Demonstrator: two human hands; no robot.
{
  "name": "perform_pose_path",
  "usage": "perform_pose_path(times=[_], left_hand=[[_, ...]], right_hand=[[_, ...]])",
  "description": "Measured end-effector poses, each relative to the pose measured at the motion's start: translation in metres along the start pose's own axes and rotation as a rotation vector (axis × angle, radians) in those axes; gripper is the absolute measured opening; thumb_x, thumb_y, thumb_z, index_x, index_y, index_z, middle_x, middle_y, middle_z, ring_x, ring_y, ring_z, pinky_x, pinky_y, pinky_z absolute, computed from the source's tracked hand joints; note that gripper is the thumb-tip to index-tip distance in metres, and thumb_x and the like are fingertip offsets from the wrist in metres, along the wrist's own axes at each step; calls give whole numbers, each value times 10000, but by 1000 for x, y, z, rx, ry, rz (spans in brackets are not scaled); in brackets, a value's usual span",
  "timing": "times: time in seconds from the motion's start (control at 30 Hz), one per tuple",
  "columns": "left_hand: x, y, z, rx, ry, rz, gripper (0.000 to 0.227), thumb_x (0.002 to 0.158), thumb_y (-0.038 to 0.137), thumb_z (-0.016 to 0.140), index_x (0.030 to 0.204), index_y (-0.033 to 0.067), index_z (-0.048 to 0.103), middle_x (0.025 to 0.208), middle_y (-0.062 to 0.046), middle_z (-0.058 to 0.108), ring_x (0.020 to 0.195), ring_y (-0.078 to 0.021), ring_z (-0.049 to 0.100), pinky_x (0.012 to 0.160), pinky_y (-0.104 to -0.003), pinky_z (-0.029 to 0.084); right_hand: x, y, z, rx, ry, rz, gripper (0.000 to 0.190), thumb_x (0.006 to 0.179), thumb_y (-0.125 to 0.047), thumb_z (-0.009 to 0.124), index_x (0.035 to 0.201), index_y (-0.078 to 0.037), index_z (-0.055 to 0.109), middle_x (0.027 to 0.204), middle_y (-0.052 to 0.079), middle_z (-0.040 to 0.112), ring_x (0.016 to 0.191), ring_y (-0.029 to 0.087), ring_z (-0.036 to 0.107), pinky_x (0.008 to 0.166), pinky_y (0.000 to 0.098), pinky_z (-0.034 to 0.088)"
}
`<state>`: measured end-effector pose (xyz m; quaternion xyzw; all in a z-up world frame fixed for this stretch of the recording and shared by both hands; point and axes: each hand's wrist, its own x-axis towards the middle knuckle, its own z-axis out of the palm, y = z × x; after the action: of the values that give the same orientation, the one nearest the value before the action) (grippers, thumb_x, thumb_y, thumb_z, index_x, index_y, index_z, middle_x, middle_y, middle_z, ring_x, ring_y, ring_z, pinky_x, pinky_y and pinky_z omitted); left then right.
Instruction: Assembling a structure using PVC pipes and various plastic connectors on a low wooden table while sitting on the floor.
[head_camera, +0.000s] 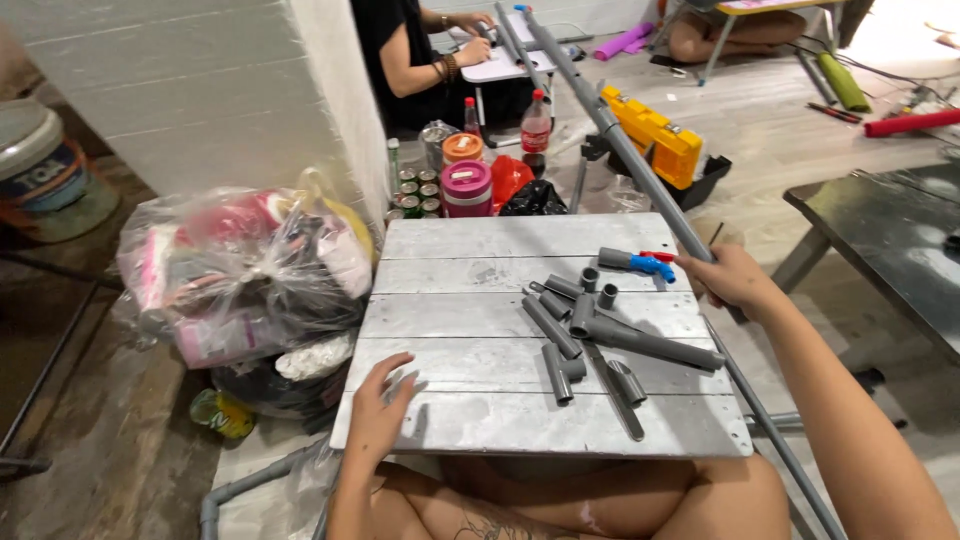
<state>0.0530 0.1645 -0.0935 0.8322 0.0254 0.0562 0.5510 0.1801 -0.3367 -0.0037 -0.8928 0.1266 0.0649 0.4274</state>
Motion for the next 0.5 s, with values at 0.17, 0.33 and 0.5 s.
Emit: perform_pose_path(times=[0.17,0.33,0.5], left_hand=[[-26,-24,-16,-111,205,18,224,961,169,626,1083,65,782,1160,-57,775,1149,-192,696,989,-325,545],[-60,-47,-39,-7,413,-145,189,1011,86,596,1005,56,782,1058,-58,773,978,-201,690,862,-330,519],[-88,-84,-48,18,574,-399,176,1084,105,624,1051,6,765,1056,-148,764,984,-278,725,901,-352,518]], right_hand=[[34,2,-10,180,41,61,324,1053,-296,653,901,-39,528,675,105,536,495,197,486,464,340,424],[56,-2,-18,225,185,130,314,1047,-311,652,973,-29,535,752,91,510,570,187,489,510,332,426],[91,18,-32,84,414,280,344,990,-283,700,954,40,586,703,178,597,537,255,578,438,390,367]])
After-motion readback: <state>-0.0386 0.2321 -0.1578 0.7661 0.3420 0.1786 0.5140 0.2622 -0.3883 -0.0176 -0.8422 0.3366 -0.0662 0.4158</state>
